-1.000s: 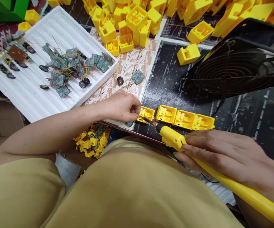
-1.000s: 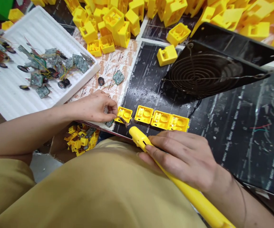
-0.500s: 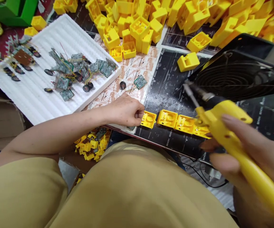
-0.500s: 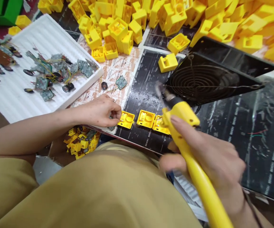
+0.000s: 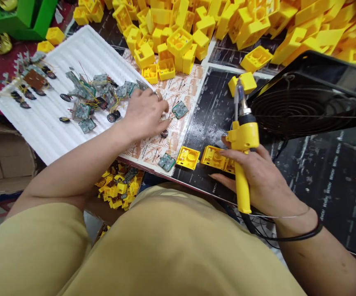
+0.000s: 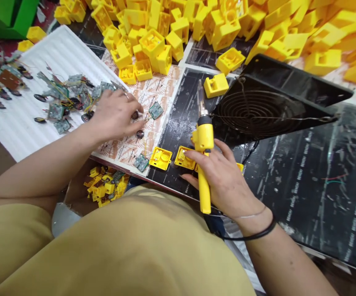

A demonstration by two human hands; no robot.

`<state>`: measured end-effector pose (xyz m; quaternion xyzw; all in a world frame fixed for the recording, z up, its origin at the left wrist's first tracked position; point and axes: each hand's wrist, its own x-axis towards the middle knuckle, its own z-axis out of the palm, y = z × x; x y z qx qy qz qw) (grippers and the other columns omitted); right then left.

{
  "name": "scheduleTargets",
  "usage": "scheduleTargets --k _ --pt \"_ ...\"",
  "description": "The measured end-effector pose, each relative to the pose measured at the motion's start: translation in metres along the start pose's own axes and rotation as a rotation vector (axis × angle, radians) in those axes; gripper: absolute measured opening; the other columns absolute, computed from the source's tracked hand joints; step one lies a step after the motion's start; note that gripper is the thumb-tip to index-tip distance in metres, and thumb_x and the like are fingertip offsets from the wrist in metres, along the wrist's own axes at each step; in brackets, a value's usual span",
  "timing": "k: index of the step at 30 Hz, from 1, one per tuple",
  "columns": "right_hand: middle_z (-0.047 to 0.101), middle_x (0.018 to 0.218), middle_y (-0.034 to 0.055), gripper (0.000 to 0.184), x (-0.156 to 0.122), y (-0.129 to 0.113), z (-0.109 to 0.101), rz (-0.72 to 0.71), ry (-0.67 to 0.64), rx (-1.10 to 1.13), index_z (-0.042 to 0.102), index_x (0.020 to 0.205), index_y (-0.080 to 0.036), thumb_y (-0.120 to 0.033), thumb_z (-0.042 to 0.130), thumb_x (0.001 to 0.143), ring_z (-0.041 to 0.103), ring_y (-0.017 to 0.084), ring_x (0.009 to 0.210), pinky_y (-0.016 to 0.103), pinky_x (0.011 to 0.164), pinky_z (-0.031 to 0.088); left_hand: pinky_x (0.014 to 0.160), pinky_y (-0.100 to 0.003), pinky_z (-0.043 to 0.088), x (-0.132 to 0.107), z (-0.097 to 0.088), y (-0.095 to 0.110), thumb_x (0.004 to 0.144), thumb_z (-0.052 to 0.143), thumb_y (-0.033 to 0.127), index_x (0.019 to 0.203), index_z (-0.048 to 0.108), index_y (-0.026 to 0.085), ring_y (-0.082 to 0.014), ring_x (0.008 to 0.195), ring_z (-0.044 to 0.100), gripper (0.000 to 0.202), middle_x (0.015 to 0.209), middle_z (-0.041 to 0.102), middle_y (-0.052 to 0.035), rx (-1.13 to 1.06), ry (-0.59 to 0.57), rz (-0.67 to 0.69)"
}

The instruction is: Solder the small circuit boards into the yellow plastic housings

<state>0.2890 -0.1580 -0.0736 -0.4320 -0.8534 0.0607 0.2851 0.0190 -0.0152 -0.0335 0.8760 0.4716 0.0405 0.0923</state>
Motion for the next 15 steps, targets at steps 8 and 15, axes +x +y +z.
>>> scheduleTargets --k 8,15 --pt "0.068 0.122 0.0100 0.050 0.031 -0.007 -0.012 -0.003 0.079 0.029 0.049 0.131 -0.023 -0.029 0.075 0.089 0.063 0.027 0.123 0.050 0.114 0.048 0.108 -0.043 0.037 0.005 -0.009 0.000 0.091 0.053 0.030 0.096 0.069 0.020 -0.0198 0.095 0.062 0.020 0.091 0.072 -0.0030 -0.199 -0.085 0.170" --pt "0.073 0.096 -0.0001 0.029 0.064 -0.018 0.002 0.080 0.259 0.053 0.052 0.118 -0.025 -0.025 0.069 0.095 0.073 0.017 0.083 0.028 0.075 0.063 0.081 -0.029 0.050 -0.010 -0.031 0.027 0.089 0.058 0.030 0.102 0.070 0.018 -0.0147 0.078 0.065 0.021 0.081 0.069 -0.0016 -0.547 -0.091 0.253"
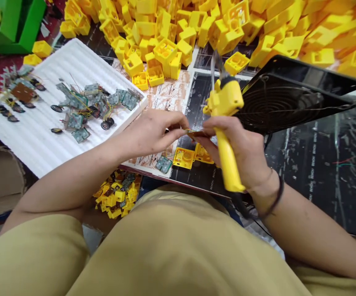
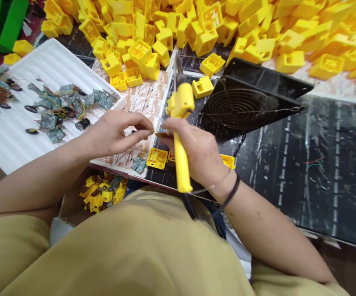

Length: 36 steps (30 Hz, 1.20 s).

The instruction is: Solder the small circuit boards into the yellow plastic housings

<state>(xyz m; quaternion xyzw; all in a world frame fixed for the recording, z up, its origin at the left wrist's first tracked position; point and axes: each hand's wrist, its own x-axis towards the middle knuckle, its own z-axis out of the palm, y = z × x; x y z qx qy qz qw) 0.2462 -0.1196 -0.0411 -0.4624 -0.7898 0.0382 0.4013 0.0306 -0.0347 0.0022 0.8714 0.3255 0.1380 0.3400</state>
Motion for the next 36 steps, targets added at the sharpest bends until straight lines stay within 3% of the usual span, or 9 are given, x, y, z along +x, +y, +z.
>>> scheduleTargets --k 3,8,11,15,17,20,25,33,36 --pt "0.072 0.091 -0.0023 0.032 -0.010 -0.007 -0.001 0.078 0.057 -0.016 0.053 0.115 -0.025 -0.023 0.073 0.091 0.073 0.015 0.075 0.023 0.068 0.061 0.073 -0.025 0.054 -0.010 0.011 0.000 0.085 0.066 0.034 0.117 0.065 0.017 -0.0129 0.076 0.066 0.036 0.082 0.067 -0.0010 -0.342 0.132 -0.087" --pt "0.072 0.089 -0.0011 0.031 -0.022 -0.015 -0.006 0.089 0.086 -0.090 0.054 0.114 -0.026 -0.018 0.073 0.090 0.072 0.016 0.073 0.025 0.069 0.061 0.068 -0.023 0.058 -0.016 0.037 -0.005 0.084 0.070 0.041 0.109 0.060 0.020 -0.0081 0.069 0.065 0.035 0.100 0.065 -0.0020 -0.660 0.348 -0.213" --pt "0.071 0.084 -0.0034 0.028 -0.023 -0.015 -0.004 0.055 0.076 -0.119 0.054 0.112 -0.027 -0.020 0.072 0.092 0.070 0.015 0.066 0.023 0.063 0.059 0.072 -0.026 0.059 -0.018 0.042 0.004 0.091 0.064 0.035 0.103 0.063 0.021 -0.0114 0.077 0.067 0.019 0.100 0.068 -0.0038 -0.442 0.446 -0.111" --pt "0.071 0.082 -0.0037 0.017 -0.023 -0.017 -0.005 0.040 0.046 -0.090 0.054 0.112 -0.028 -0.022 0.062 0.098 0.070 0.015 0.063 0.024 0.059 0.057 0.079 -0.032 0.057 -0.023 0.038 0.021 0.090 0.064 0.020 0.094 0.072 0.028 -0.0163 0.086 0.070 0.012 0.098 0.074 -0.0016 0.086 0.412 0.367" --pt "0.073 0.087 -0.0030 0.023 -0.024 -0.020 -0.008 0.097 0.066 -0.029 0.052 0.115 -0.027 -0.023 0.065 0.097 0.073 0.016 0.069 0.025 0.062 0.060 0.076 -0.031 0.056 -0.024 0.040 0.021 0.089 0.065 0.016 0.098 0.071 0.030 -0.0156 0.084 0.070 0.018 0.097 0.073 -0.0002 0.129 0.450 0.442" --pt "0.074 0.092 -0.0013 0.036 -0.026 -0.025 -0.011 0.231 0.092 0.067 0.050 0.118 -0.027 -0.021 0.072 0.091 0.075 0.018 0.077 0.027 0.065 0.063 0.068 -0.025 0.057 -0.021 0.047 0.013 0.090 0.066 0.020 0.110 0.063 0.025 -0.0119 0.079 0.070 0.021 0.101 0.067 -0.0011 -0.246 0.530 0.139" --pt "0.074 0.090 -0.0017 0.036 -0.026 -0.028 -0.011 0.176 0.152 -0.024 0.051 0.115 -0.027 -0.021 0.075 0.089 0.074 0.017 0.072 0.026 0.064 0.063 0.060 -0.021 0.056 -0.014 0.054 0.012 0.067 0.089 0.043 0.116 0.059 0.019 -0.0115 0.073 0.068 0.062 0.087 0.063 0.0012 -1.037 0.176 -0.376" --pt "0.072 0.087 -0.0035 0.036 -0.025 -0.033 0.001 0.115 0.171 -0.037 0.051 0.115 -0.026 -0.019 0.075 0.088 0.073 0.015 0.068 0.022 0.062 0.062 0.062 -0.021 0.047 -0.007 0.067 0.024 0.056 0.095 0.040 0.078 0.076 0.019 -0.0070 0.067 0.059 0.035 0.081 0.073 0.0012 -1.246 0.338 -0.393" --pt "0.072 0.086 -0.0032 0.038 -0.027 -0.035 0.003 0.141 0.175 -0.003 0.051 0.115 -0.026 -0.019 0.076 0.088 0.073 0.016 0.068 0.023 0.063 0.062 0.067 -0.021 0.050 -0.007 0.068 0.026 0.054 0.097 0.038 0.077 0.079 0.022 -0.0070 0.067 0.061 0.034 0.075 0.072 0.0028 -1.338 0.281 -0.392"
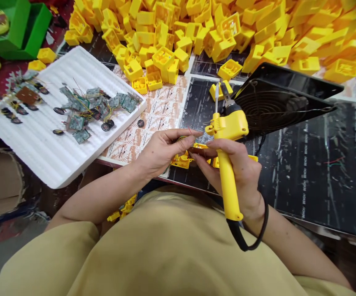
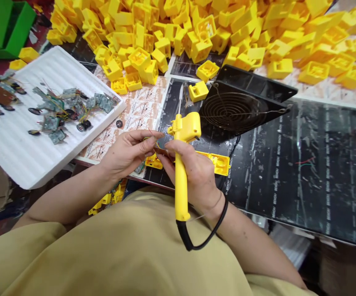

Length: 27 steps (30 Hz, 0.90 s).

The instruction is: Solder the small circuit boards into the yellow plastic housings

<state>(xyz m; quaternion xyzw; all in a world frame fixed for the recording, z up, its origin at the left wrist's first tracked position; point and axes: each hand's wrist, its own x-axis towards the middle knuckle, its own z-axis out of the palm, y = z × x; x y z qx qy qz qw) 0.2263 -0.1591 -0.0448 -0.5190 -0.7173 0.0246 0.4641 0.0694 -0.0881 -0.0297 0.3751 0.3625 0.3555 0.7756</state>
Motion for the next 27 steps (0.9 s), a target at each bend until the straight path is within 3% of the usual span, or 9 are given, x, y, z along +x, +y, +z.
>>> scheduleTargets --k 5,8,11,13,16,20,24,27 --pt "0.073 0.087 -0.0023 0.040 -0.004 0.000 -0.004 0.011 -0.020 -0.012 0.051 0.115 -0.025 -0.020 0.078 0.087 0.073 0.015 0.070 0.022 0.063 0.061 0.060 -0.019 0.046 -0.001 -0.006 0.002 0.057 0.094 0.042 0.083 0.079 0.020 -0.0044 0.059 0.054 0.037 0.072 0.071 0.0029 0.028 -0.051 -0.062" --pt "0.074 0.090 -0.0013 0.040 -0.005 0.003 -0.008 -0.004 -0.063 -0.025 0.050 0.118 -0.025 -0.020 0.076 0.088 0.074 0.016 0.073 0.023 0.065 0.061 0.064 -0.022 0.048 -0.001 -0.014 0.010 0.072 0.083 0.043 0.084 0.077 0.018 -0.0084 0.067 0.060 0.029 0.081 0.074 -0.0012 0.352 -0.068 0.039" --pt "0.074 0.092 -0.0001 0.038 -0.006 0.010 -0.014 -0.052 -0.139 -0.032 0.052 0.120 -0.025 -0.020 0.074 0.090 0.074 0.017 0.075 0.025 0.068 0.061 0.071 -0.024 0.050 -0.002 -0.019 0.027 0.083 0.071 0.035 0.103 0.076 0.016 -0.0124 0.077 0.064 0.027 0.082 0.073 -0.0026 0.744 -0.149 0.168" --pt "0.073 0.090 0.0000 0.035 -0.006 0.015 -0.018 -0.090 -0.190 -0.036 0.053 0.119 -0.025 -0.019 0.073 0.090 0.073 0.017 0.073 0.026 0.065 0.060 0.069 -0.023 0.049 -0.003 -0.019 0.039 0.084 0.067 0.028 0.116 0.072 0.016 -0.0114 0.073 0.062 0.034 0.082 0.072 -0.0017 0.922 -0.204 0.233" --pt "0.072 0.086 -0.0009 0.031 -0.007 0.019 -0.021 -0.120 -0.227 -0.025 0.055 0.117 -0.025 -0.018 0.071 0.092 0.071 0.017 0.070 0.026 0.061 0.058 0.064 -0.022 0.046 -0.003 -0.017 0.054 0.081 0.065 0.019 0.114 0.071 0.016 -0.0089 0.069 0.058 0.034 0.093 0.071 -0.0026 1.056 -0.229 0.297" --pt "0.072 0.089 -0.0010 0.030 -0.005 0.013 -0.026 -0.083 -0.164 0.023 0.057 0.113 -0.024 -0.018 0.074 0.089 0.072 0.016 0.075 0.025 0.067 0.059 0.064 -0.020 0.049 0.004 -0.020 0.053 0.079 0.068 0.019 0.104 0.070 0.015 -0.0101 0.075 0.062 0.025 0.092 0.069 -0.0025 0.864 -0.209 0.286" --pt "0.072 0.091 -0.0026 0.035 -0.002 0.003 -0.032 -0.007 -0.056 0.089 0.057 0.111 -0.025 -0.018 0.079 0.085 0.072 0.014 0.076 0.023 0.074 0.062 0.064 -0.020 0.053 0.012 -0.028 0.030 0.075 0.080 0.033 0.106 0.068 0.016 -0.0105 0.074 0.067 0.037 0.093 0.070 -0.0014 0.547 -0.149 0.108" --pt "0.072 0.090 -0.0030 0.038 0.000 -0.001 -0.033 -0.010 0.004 0.118 0.057 0.110 -0.025 -0.017 0.081 0.082 0.073 0.014 0.074 0.022 0.073 0.063 0.077 -0.027 0.059 0.012 -0.031 0.015 0.078 0.079 0.049 0.108 0.071 0.017 -0.0169 0.089 0.073 0.045 0.104 0.076 -0.0064 0.438 -0.246 -0.008"
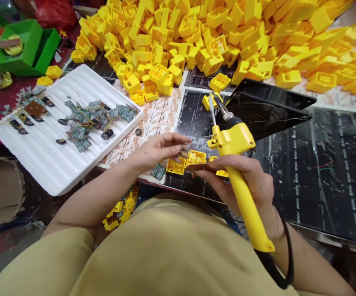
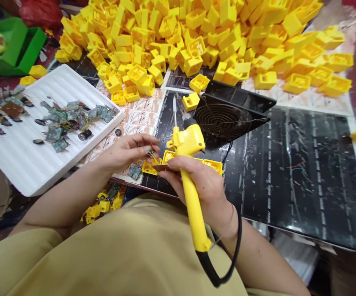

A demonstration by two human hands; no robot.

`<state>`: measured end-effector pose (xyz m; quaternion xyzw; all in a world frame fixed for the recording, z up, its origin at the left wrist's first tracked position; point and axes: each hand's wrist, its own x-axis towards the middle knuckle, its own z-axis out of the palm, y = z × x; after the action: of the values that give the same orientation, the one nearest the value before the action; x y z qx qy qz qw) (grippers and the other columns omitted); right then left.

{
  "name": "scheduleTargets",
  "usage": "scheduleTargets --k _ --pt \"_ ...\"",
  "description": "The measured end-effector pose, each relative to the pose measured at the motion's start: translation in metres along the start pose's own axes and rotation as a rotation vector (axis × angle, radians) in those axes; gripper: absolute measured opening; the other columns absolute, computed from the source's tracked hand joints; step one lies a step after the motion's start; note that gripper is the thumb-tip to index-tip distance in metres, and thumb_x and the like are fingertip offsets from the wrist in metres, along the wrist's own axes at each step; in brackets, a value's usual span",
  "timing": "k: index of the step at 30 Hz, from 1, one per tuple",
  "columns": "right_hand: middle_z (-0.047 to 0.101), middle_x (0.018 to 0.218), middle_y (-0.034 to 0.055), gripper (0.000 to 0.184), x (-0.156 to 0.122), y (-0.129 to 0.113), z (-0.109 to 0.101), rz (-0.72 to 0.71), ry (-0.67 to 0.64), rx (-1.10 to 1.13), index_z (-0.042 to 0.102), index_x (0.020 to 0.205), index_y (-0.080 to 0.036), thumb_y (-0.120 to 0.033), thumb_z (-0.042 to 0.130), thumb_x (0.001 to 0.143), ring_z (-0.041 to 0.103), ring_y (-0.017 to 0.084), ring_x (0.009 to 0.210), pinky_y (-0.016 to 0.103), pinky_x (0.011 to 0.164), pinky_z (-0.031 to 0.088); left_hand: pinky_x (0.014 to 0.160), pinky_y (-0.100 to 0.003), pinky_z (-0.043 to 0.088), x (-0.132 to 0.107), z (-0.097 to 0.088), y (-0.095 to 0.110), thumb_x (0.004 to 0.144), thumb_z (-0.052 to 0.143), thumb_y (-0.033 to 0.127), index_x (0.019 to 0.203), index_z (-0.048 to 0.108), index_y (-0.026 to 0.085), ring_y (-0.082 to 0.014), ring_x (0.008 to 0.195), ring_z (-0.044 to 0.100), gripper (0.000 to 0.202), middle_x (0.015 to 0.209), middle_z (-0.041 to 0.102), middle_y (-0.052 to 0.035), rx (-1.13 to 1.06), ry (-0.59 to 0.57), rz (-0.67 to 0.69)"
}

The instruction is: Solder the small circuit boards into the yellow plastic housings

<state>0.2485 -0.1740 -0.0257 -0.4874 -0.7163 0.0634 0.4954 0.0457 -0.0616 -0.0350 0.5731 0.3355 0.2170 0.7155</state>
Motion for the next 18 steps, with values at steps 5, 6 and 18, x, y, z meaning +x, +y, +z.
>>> scheduleTargets --k 5,6,18 --pt "0.072 0.093 -0.0007 0.038 -0.001 -0.001 0.009 0.030 0.015 -0.018 0.055 0.114 -0.023 -0.016 0.078 0.085 0.073 0.015 0.073 0.024 0.072 0.064 0.119 -0.038 0.041 -0.012 0.017 0.004 0.085 0.071 0.056 0.110 0.078 0.020 -0.0252 0.134 0.059 0.045 0.131 0.071 -0.0081 0.140 -0.044 0.100" --pt "0.072 0.092 -0.0011 0.038 -0.001 -0.001 0.013 0.021 0.014 -0.015 0.055 0.114 -0.023 -0.016 0.078 0.085 0.073 0.015 0.073 0.024 0.072 0.064 0.118 -0.038 0.042 -0.013 0.023 0.006 0.085 0.072 0.056 0.111 0.078 0.020 -0.0251 0.132 0.060 0.045 0.130 0.072 -0.0082 0.116 0.008 0.113" --pt "0.067 0.127 0.0120 0.052 -0.004 0.042 -0.005 -0.077 -0.314 -0.138 0.047 0.132 -0.024 -0.038 0.074 0.090 0.070 0.029 0.107 0.049 0.096 0.059 0.048 -0.020 0.039 -0.014 -0.013 0.030 0.085 0.070 0.035 0.093 0.077 0.017 -0.0074 0.052 0.056 0.021 0.064 0.066 0.0020 0.371 0.146 0.098"
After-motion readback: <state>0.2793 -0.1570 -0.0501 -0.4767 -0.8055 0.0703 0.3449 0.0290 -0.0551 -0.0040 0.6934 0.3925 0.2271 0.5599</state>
